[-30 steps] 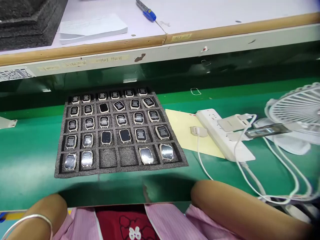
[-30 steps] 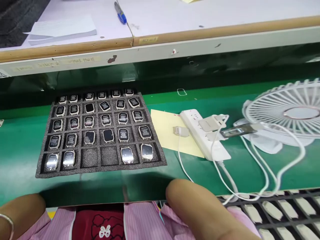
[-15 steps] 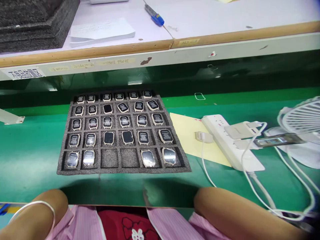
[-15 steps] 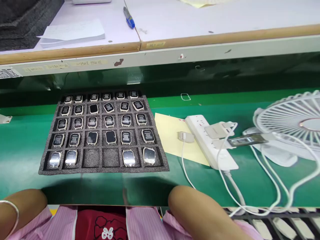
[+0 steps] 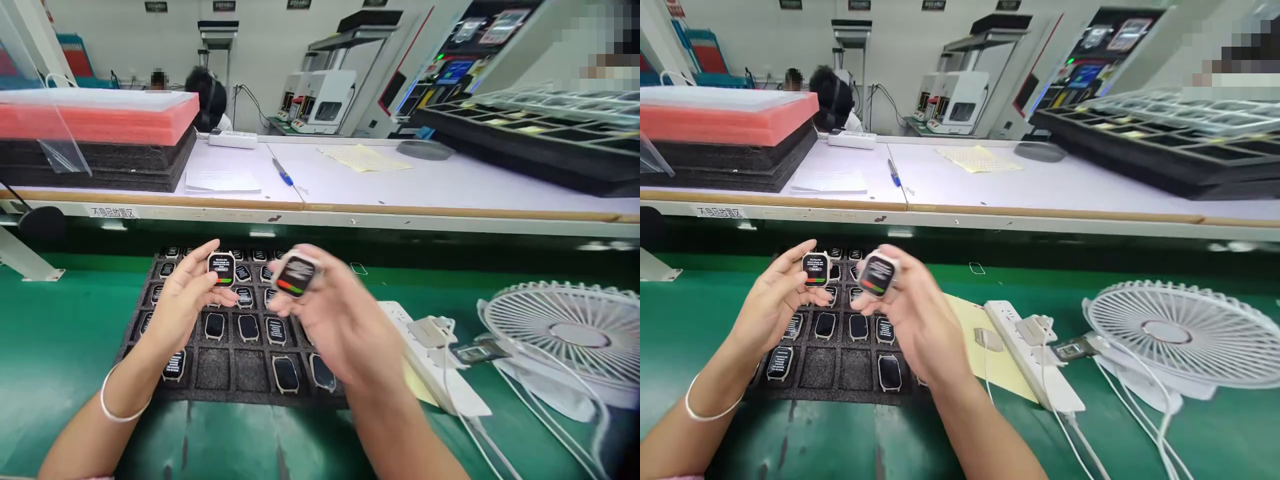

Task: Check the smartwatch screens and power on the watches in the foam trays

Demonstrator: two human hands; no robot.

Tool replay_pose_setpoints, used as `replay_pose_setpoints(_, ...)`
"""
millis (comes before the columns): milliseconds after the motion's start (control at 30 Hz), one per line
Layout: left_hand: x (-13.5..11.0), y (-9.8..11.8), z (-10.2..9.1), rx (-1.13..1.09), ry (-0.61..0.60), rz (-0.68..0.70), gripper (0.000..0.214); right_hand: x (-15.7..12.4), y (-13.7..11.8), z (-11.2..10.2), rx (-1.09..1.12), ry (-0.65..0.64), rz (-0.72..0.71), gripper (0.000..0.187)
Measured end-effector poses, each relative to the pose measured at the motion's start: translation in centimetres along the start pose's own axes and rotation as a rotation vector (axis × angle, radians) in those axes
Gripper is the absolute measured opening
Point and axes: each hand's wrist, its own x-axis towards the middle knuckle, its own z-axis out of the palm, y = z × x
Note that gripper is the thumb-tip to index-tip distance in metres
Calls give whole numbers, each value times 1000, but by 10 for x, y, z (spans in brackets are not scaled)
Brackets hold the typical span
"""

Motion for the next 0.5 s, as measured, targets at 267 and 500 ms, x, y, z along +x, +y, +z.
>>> replay_pose_setpoints(267, 3, -15, 4, 136, -42, 45, 59, 21, 25, 9, 178, -50, 149, 54)
replay_pose_setpoints(500, 4, -20, 6, 154, -44, 66, 52, 22, 25, 8, 117, -51, 110, 54)
